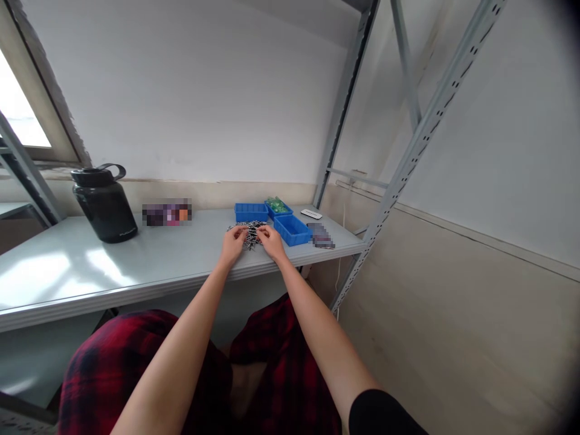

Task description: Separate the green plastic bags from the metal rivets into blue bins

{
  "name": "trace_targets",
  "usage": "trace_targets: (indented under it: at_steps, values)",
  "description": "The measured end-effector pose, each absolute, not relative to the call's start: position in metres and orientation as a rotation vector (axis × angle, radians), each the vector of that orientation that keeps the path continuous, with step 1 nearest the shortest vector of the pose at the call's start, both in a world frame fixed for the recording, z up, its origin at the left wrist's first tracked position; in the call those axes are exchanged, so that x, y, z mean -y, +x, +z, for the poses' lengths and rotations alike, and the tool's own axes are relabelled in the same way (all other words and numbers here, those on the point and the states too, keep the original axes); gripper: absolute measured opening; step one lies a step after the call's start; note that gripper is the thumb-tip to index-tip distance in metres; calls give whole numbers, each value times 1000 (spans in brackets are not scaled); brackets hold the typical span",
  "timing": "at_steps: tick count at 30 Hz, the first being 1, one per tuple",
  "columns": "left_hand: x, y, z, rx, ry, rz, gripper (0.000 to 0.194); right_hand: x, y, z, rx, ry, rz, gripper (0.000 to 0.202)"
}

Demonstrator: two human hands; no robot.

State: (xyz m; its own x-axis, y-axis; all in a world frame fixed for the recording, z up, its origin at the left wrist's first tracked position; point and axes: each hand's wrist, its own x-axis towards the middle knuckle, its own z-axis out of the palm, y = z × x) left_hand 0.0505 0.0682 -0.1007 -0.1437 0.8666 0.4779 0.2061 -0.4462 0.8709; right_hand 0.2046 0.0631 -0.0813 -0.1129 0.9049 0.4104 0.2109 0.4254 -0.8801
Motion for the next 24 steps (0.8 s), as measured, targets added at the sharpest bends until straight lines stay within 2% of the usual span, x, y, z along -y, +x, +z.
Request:
trace_targets:
  at_steps: [8,15,24]
  values:
    - [-62,52,-95,-1268,1548,1639,24,-62,202,-82,1699,-1011,717,16]
    - [-64,53,-97,-1279,1543,1623,24,-62,220,-64,1725,-1055,405,23]
    - [-67,54,-102,-1247,1526,1598,24,-90,304,-4,1825,-1681,1,23]
